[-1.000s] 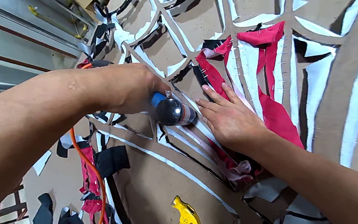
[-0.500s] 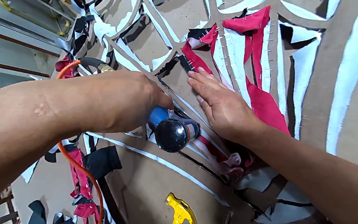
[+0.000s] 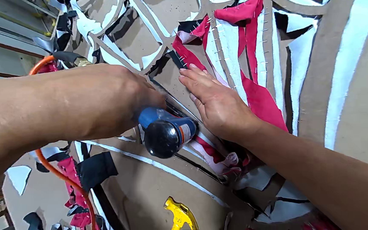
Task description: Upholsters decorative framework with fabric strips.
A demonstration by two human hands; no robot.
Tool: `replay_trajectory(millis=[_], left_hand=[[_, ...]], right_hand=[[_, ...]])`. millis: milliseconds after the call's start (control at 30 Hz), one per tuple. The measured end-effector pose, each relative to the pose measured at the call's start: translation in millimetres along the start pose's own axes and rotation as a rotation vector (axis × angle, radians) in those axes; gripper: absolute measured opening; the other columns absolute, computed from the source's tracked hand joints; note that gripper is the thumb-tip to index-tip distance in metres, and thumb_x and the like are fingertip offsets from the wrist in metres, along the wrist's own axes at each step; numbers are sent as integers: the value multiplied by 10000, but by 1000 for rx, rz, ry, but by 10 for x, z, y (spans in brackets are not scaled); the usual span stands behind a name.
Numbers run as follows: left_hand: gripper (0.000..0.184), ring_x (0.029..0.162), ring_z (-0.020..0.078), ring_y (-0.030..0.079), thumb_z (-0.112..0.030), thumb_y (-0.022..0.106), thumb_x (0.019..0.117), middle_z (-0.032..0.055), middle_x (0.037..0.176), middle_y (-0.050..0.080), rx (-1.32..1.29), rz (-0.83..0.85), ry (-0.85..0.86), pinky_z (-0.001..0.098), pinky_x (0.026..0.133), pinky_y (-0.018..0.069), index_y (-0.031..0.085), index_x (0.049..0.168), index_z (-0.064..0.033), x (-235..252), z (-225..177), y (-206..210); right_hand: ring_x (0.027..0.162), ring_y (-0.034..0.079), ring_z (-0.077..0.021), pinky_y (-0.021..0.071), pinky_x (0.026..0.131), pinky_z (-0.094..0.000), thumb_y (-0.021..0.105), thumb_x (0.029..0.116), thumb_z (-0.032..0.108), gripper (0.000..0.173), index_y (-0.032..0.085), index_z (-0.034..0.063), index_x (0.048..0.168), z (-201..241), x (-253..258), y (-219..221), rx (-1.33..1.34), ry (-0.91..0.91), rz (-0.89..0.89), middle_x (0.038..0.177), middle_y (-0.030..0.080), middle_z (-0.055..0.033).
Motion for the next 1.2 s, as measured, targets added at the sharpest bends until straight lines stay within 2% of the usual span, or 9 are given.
replay_trajectory(millis=[133,267,433,733,933,1033,1067,1133,1200], left_hand=[[316,827,122,692,-249,649,786,-83,874,700,-16,-17,71,383,686,597,755,1080,-300,13,2,24],[327,856,103,687,-229,698,723,-111,879,703,-44,1,102,368,732,599,748,1038,-302,85,-105,67],[283,880,90,685,-245,666,775,-126,867,704,-62,-14,161,349,788,593,755,1039,-294,186,-286,88],[375,919,135,699,-137,660,718,-98,902,714,-38,24,190,385,835,599,756,1053,-275,275,-521,63],[290,904,152,695,-164,670,745,-73,884,700,-68,-16,170,399,812,599,750,1014,-237,247,-635,52],[364,894,189,691,-216,641,784,-19,948,710,-200,-80,-91,453,780,596,747,1131,-183,-278,-719,-121],[392,910,240,707,-157,672,766,49,976,733,-279,-66,-262,485,808,593,755,1146,-111,-523,-838,-253],[336,985,382,719,8,701,842,254,1059,722,-442,-22,-635,537,901,569,683,1163,102,-978,-1227,-573],[356,992,459,700,-21,682,902,352,1071,683,-530,-80,-887,590,910,541,608,1181,187,-1571,-1625,-648]], right_hand=[[1525,354,-191,269,1277,-374,379,1097,154,428,557,88,1480,-9,0,8,4,-14,-15,1578,492,-45],[1528,349,-198,268,1274,-374,411,1074,123,435,555,87,1483,-4,5,6,1,-9,-5,1583,487,-49],[1540,324,-195,240,1284,-380,381,1086,136,448,525,88,1508,-2,10,2,-4,-2,25,1604,459,-41],[1547,311,-208,226,1286,-380,391,1081,127,455,509,79,1518,-6,15,3,25,-10,28,1615,443,-47],[1553,295,-199,211,1291,-378,371,1092,138,459,492,77,1530,7,24,-11,17,-8,61,1624,430,-41],[1534,338,-219,239,1283,-391,417,1071,105,438,542,60,1488,0,34,-9,31,-29,12,1591,475,-65],[1530,346,-220,245,1283,-395,434,1059,91,437,551,58,1479,6,30,-10,28,-28,7,1584,483,-67],[1525,358,-220,259,1277,-402,435,1054,93,440,554,61,1477,30,27,-24,8,-31,5,1582,487,-65],[1514,380,-218,281,1269,-413,407,1070,123,435,560,69,1473,55,8,-27,-13,-31,-6,1577,494,-63]])
Point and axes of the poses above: each hand's wrist, its own x-axis towards the middle knuckle, its own y-axis out of the palm, z = x × y, the point moved 2 cm from there along x, towards the middle knuckle
